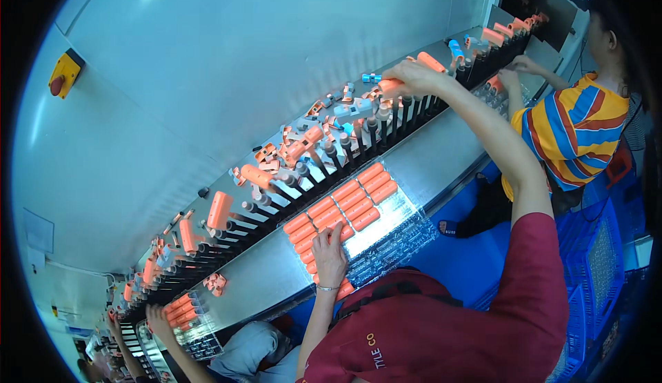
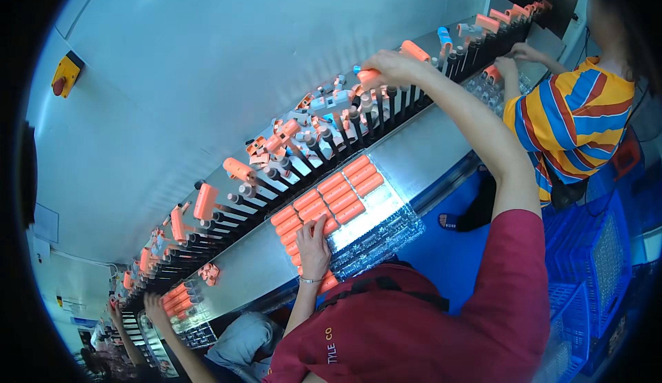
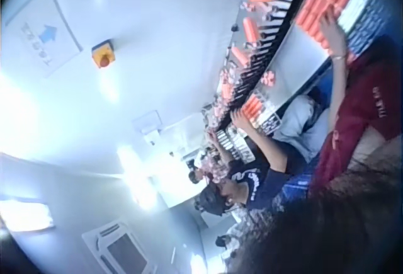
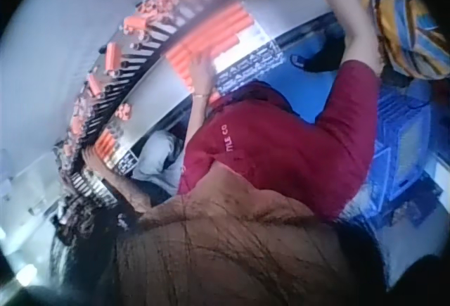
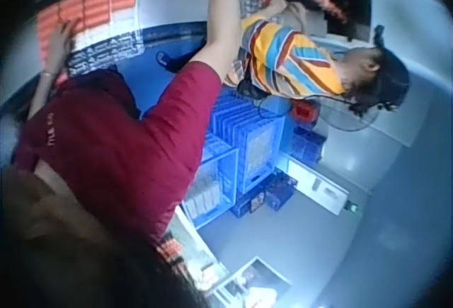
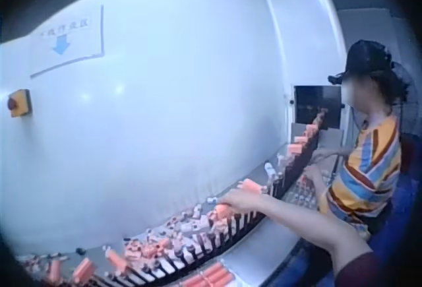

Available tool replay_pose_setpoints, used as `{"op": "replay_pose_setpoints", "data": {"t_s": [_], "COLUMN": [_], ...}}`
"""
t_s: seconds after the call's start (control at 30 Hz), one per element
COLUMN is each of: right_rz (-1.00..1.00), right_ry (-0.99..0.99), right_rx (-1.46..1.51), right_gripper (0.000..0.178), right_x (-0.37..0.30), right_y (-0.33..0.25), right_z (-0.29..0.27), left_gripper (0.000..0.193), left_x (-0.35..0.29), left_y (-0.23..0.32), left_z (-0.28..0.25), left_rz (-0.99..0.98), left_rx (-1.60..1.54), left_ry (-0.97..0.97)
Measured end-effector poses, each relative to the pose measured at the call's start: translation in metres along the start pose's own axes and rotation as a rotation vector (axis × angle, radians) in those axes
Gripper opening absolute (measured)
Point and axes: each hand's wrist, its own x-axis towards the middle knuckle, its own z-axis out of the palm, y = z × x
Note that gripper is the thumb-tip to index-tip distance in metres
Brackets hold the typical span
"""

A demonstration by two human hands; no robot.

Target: The person removes parts from pegs along a conveyor line and places them into a plastic tray by hand, then transfers the filled tray onto a conveyor belt. Next, the person grabs a new plastic tray from a crate and loads parts into it.

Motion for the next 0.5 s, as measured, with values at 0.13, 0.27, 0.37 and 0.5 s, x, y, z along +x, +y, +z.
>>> {"op": "replay_pose_setpoints", "data": {"t_s": [0.13, 0.27, 0.37, 0.5], "right_rz": [-0.122, -0.192, -0.188, -0.373], "right_ry": [0.307, 0.65, 0.935, 0.637], "right_rx": [-0.015, -0.015, 0.043, 0.387], "right_gripper": [0.03, 0.034, 0.029, 0.033], "right_x": [-0.012, -0.033, -0.052, -0.11], "right_y": [0.012, -0.009, -0.033, -0.064], "right_z": [0.036, 0.053, 0.049, 0.119], "left_gripper": [0.056, 0.057, 0.057, 0.038], "left_x": [0.014, 0.031, 0.044, 0.065], "left_y": [0.022, 0.04, 0.048, 0.061], "left_z": [0.019, 0.038, 0.055, 0.069], "left_rz": [-0.012, -0.017, -0.033, -0.248], "left_rx": [0.005, 0.002, -0.077, -0.473], "left_ry": [-0.003, -0.004, 0.011, 0.133]}}
